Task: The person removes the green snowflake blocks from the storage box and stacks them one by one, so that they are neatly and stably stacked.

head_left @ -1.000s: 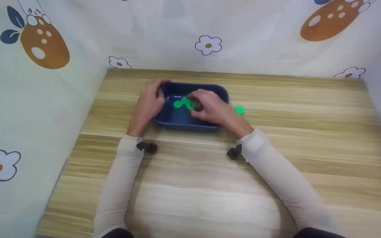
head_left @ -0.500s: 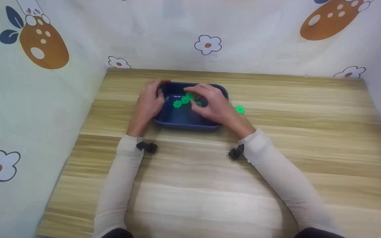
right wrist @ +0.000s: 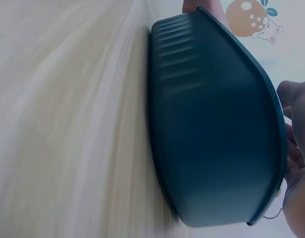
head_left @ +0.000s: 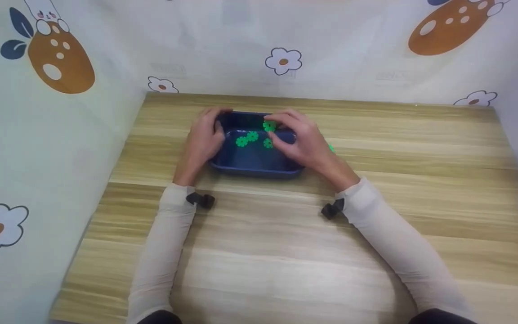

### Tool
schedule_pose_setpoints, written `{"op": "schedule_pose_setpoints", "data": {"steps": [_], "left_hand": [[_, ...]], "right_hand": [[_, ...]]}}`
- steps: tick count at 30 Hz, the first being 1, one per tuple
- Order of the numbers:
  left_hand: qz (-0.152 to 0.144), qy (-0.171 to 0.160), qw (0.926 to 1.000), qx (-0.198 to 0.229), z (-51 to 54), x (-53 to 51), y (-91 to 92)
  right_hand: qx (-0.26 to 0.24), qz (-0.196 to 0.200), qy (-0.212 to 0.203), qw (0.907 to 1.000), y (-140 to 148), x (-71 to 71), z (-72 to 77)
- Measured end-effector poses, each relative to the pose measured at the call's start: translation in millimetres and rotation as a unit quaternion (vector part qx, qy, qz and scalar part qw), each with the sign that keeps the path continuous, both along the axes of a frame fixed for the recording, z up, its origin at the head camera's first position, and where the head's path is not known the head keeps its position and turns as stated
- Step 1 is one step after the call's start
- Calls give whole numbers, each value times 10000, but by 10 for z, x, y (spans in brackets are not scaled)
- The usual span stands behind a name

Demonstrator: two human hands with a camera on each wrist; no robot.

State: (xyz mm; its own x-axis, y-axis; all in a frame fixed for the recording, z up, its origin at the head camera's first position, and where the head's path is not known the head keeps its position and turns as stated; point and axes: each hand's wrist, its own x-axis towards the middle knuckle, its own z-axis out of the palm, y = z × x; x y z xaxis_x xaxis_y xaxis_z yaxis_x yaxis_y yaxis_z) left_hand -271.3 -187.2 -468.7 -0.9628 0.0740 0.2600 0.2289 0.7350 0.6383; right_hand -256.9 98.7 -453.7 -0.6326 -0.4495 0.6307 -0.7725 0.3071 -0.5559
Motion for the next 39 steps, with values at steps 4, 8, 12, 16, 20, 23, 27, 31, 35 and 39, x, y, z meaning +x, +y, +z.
{"op": "schedule_pose_setpoints", "data": {"steps": [4, 8, 12, 16, 20, 23, 27, 31, 35, 39], "left_hand": [[14, -29, 10000, -18, 1, -1, 6], [18, -13, 10000, -14, 0, -5, 4], [-15, 66, 10000, 17, -3, -7, 2], [-30, 97, 9999, 38, -11, -12, 0], [-23, 94, 9999, 28, -14, -14, 1], [-24, 78, 10000, 44, -16, -15, -1], [-40, 66, 9999, 72, -14, -14, -2], [-49, 71, 9999, 66, -11, -9, -1], [-37, 50, 10000, 73, -12, -9, -4], [-1, 8, 10000, 53, -15, -9, -4]], "right_hand": [[92, -39, -126, 9999, 117, 39, 6], [119, -99, -265, 9995, 227, 69, 13], [130, -118, -325, 9993, 334, 78, 5], [151, -103, -307, 9994, 448, 77, -27], [209, -158, -298, 9992, 562, 77, -65], [265, -222, -344, 9988, 646, 82, -76], [362, -261, -430, 9981, 745, 87, -67], [547, -280, -501, 9969, 833, 94, -52], [687, -275, -585, 9955, 921, 94, -31], [828, -312, -708, 9936, 1003, 78, -17]]}}
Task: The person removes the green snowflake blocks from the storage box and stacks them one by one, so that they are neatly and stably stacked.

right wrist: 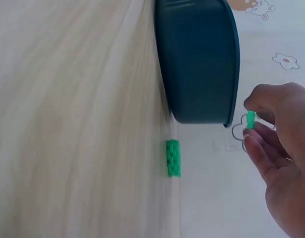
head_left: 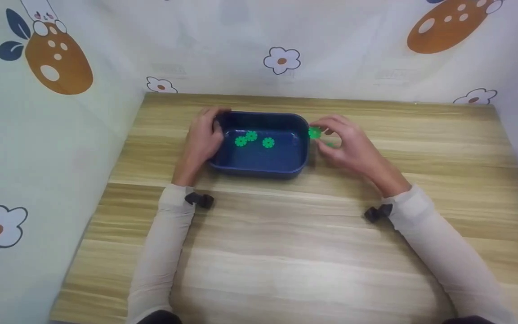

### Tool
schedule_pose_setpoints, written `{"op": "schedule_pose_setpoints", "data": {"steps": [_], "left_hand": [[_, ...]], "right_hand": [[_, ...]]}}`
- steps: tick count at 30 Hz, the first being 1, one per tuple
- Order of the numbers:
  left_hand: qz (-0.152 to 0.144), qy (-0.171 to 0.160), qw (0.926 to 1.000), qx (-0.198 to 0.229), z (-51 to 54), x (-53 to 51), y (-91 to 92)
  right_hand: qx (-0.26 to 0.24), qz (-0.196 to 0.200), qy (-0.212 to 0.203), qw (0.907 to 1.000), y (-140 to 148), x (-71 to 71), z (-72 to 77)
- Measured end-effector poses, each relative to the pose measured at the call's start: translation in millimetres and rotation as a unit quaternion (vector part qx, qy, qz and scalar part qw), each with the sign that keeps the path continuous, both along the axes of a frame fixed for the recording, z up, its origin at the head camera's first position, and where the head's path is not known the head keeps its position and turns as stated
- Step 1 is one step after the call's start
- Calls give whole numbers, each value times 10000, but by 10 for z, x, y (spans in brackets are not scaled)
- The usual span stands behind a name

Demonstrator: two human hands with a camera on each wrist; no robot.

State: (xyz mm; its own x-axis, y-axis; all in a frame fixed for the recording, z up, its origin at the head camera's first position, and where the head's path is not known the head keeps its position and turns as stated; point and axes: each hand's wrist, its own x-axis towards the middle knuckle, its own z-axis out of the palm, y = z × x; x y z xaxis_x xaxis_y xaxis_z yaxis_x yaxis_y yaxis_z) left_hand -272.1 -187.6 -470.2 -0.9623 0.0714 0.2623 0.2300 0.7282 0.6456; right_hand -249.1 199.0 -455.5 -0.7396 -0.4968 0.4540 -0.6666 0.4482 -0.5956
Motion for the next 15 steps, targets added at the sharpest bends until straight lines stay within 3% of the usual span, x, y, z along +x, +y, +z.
{"op": "schedule_pose_setpoints", "data": {"steps": [8, 15], "left_hand": [[13, 59, 9999, -94, -10, 2, -5], [34, 18, 9999, -98, -6, 2, -1]], "right_hand": [[582, -45, -376, 9976, 133, -45, -21], [1210, -87, -941, 9881, 204, -68, -37]]}}
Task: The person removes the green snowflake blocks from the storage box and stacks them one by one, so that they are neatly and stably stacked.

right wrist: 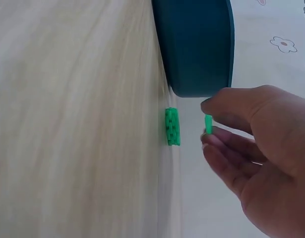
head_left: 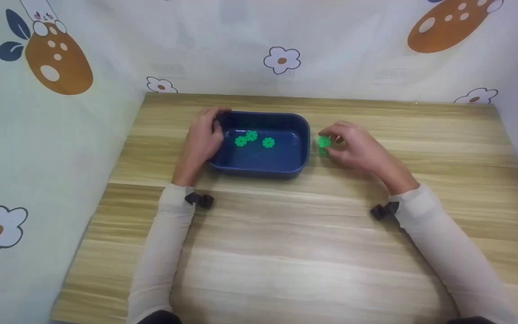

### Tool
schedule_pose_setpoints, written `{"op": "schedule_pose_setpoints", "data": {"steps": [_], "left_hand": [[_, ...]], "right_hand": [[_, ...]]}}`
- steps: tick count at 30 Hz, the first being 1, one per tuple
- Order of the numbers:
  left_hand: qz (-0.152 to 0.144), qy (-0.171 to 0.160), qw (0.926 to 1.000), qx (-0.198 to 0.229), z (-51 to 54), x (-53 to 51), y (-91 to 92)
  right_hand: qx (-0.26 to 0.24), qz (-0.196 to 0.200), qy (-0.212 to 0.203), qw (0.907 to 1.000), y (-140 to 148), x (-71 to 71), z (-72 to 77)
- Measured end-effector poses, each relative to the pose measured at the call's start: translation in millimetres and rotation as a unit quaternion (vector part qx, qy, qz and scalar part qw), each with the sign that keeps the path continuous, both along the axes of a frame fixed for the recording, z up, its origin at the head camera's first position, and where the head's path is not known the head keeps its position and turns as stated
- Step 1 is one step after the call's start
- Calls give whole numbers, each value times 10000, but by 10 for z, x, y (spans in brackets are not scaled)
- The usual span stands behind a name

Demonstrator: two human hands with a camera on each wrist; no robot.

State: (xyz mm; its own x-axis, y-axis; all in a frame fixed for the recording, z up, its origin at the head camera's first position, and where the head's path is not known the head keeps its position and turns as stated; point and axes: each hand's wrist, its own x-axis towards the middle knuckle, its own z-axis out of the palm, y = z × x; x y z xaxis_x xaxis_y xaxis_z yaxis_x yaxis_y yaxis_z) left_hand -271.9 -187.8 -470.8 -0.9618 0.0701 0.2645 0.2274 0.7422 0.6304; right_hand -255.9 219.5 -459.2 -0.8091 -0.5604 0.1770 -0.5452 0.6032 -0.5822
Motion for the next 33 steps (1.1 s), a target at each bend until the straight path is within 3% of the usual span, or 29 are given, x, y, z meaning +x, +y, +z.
{"op": "schedule_pose_setpoints", "data": {"steps": [4, 10, 23, 33], "left_hand": [[-3, 9, 10000, 2, -2, -7, 1], [22, -21, 10000, -17, -6, -10, 1], [-108, 155, 9998, 11, -14, -19, -11], [-86, 108, 9999, -14, -6, -15, -5]], "right_hand": [[286, -77, -243, 9993, 24, -3, 8], [548, -74, -260, 9981, 50, -9, 3], [712, -140, -415, 9965, 75, -27, -34], [696, -38, -479, 9964, 94, -28, -32]]}}
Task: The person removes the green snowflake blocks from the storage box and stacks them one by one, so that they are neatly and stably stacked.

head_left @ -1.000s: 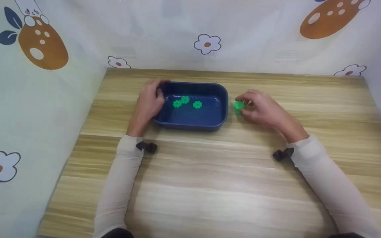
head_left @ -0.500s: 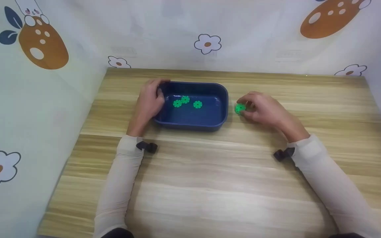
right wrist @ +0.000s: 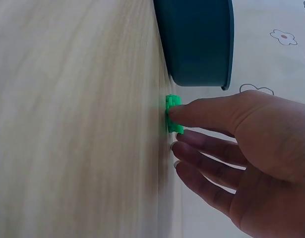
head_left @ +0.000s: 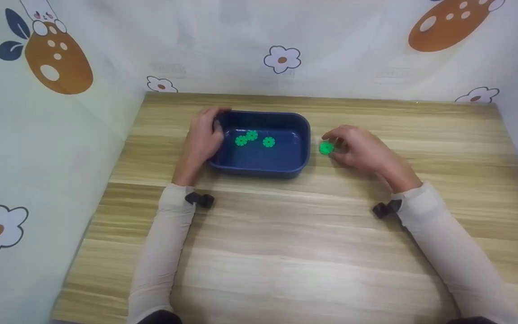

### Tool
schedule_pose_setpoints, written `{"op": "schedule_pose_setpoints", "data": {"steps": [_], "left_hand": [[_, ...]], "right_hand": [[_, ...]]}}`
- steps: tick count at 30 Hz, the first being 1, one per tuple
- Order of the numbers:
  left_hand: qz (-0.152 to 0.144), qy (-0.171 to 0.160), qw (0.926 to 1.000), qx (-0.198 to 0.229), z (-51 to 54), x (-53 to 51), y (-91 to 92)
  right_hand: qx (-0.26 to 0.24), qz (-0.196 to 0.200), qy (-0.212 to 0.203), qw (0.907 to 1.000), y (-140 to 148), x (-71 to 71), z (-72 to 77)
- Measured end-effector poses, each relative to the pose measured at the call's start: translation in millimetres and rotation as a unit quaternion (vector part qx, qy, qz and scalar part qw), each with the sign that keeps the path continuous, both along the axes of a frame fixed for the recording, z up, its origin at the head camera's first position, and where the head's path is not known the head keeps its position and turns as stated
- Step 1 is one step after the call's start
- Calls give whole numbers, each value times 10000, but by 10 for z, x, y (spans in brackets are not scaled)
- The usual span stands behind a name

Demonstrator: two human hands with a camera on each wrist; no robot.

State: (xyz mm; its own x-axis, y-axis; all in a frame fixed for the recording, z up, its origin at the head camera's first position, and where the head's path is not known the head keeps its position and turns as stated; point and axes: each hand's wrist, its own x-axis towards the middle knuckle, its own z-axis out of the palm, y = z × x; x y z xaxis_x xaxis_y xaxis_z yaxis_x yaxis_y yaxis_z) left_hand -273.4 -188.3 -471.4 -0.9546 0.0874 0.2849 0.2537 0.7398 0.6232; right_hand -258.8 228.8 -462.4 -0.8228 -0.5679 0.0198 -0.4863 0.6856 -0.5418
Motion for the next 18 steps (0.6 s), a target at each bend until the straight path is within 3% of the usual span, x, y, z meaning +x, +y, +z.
{"op": "schedule_pose_setpoints", "data": {"steps": [18], "left_hand": [[59, -171, 9998, 72, 12, 17, 2]], "right_hand": [[-9, -49, -56, 10000, 3, -8, -6]]}}
